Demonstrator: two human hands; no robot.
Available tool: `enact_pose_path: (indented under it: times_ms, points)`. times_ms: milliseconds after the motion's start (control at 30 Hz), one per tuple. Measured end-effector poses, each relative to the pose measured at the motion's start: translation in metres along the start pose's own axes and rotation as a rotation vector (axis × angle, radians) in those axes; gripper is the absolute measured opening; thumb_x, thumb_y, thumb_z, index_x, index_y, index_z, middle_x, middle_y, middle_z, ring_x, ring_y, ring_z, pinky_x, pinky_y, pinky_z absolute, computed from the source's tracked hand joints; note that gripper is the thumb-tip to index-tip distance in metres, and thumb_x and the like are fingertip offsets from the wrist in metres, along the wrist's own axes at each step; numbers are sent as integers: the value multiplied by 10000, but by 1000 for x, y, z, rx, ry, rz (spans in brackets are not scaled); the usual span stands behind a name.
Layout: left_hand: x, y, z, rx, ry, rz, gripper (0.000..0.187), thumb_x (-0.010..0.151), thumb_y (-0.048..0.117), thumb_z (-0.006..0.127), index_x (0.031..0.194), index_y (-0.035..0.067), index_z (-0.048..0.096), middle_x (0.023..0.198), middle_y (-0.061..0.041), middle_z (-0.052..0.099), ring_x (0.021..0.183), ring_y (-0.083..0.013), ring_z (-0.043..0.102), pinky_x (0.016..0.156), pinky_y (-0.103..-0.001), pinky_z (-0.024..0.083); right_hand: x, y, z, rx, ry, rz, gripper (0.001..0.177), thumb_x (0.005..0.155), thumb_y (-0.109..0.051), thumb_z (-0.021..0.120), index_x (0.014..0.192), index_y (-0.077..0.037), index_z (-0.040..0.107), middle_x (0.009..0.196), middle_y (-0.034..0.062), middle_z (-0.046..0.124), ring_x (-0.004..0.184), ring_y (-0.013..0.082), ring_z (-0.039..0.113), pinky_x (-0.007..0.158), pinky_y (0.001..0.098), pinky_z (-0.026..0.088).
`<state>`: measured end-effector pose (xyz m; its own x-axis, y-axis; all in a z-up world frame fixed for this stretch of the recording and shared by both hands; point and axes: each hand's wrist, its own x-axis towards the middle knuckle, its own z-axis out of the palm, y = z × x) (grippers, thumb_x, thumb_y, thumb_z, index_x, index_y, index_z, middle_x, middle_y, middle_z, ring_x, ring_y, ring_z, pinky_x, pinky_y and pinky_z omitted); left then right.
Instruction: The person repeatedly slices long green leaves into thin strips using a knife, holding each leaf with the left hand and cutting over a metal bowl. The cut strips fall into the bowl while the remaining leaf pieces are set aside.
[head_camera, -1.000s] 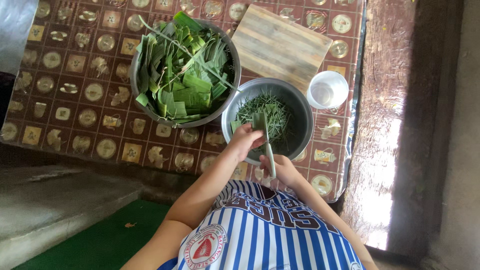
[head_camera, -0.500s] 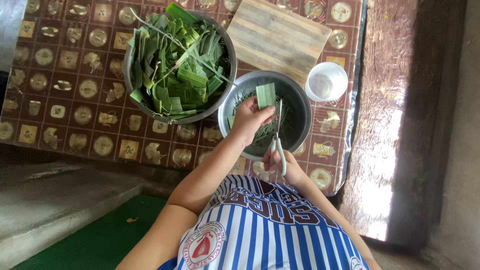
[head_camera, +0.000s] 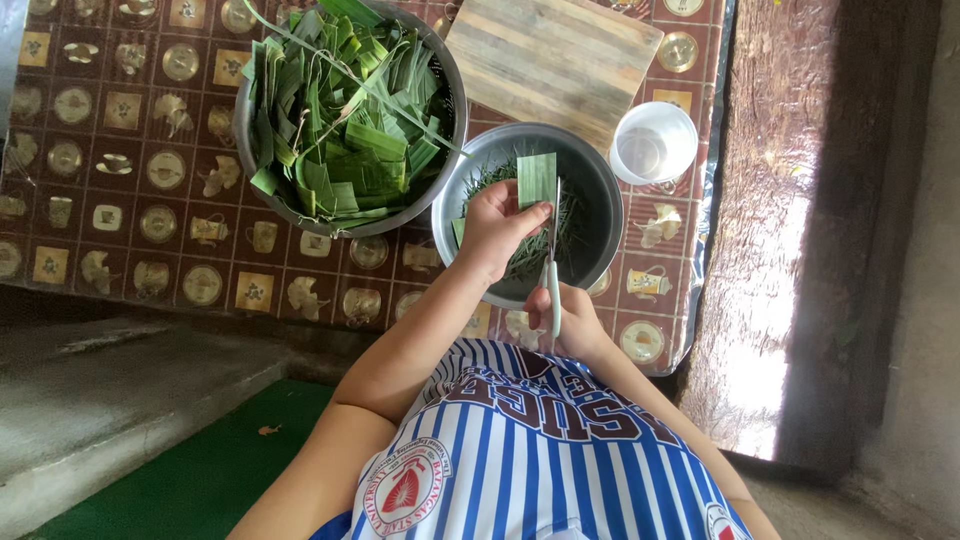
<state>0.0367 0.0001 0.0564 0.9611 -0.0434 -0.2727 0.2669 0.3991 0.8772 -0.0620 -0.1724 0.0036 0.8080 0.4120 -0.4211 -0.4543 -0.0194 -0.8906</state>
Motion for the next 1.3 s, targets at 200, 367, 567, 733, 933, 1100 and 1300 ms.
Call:
enact_pose_path:
  times_ms: [200, 367, 567, 733, 933, 1100, 1300]
  points:
    - [1, 5, -3, 54, -16, -41, 175, 874, 9, 770, 1038, 16, 708, 864, -45, 744, 714, -73, 669, 638, -218, 560, -1, -5, 6, -119, 32, -39, 598, 981, -559, 545, 917, 20, 681, 713, 86, 686, 665, 132, 654, 611, 273, 523]
    - [-9, 0, -1, 88, -57, -114, 238, 841, -3, 773, 1066, 6, 698, 853, -71, 747, 681, -83, 658, 611, -224, 551, 2, -10, 6, -66, 79, -37, 594, 997, -541, 532, 882, 21, 684, 692, 80, 678, 643, 131, 634, 606, 281, 509]
    - [-11, -3, -6, 68, -47, -163, 155, 890, 21, 764, 1037, 7, 718, 891, -80, 757, 744, -108, 702, 676, -234, 602, 3, -8, 4, -57, 66, 4, 607, 1005, -539, 538, 859, 35, 672, 692, 77, 668, 632, 129, 622, 596, 279, 512]
    - [0, 2, -12, 23, 21, -147, 140, 889, 44, 746, 1028, 31, 736, 911, -58, 772, 786, -111, 733, 717, -226, 621, 3, -2, 3, -2, -83, -72, 624, 975, -587, 543, 945, 24, 666, 771, 81, 682, 679, 143, 641, 608, 283, 514]
    - [6, -6, -15, 60, 40, -95, 112, 907, 41, 748, 1016, 13, 743, 894, -59, 758, 750, -96, 705, 677, -220, 595, 8, 7, 5, -15, -91, -114, 576, 999, -530, 563, 948, 35, 662, 772, 98, 690, 721, 153, 662, 654, 286, 533]
    - [5, -12, -17, 58, 12, -58, 87, 892, 23, 751, 975, -4, 745, 843, -55, 741, 691, -81, 670, 638, -213, 566, 11, 12, 9, -41, -14, -46, 522, 1010, -480, 554, 913, 20, 666, 738, 82, 689, 683, 140, 661, 622, 278, 525]
    - [-6, -9, -15, 134, -27, -106, 94, 874, 44, 778, 951, 2, 742, 800, -60, 742, 650, -78, 646, 602, -211, 544, 18, 2, 4, 1, -4, -61, 569, 1019, -519, 526, 859, 10, 664, 738, 71, 673, 665, 128, 653, 601, 265, 515]
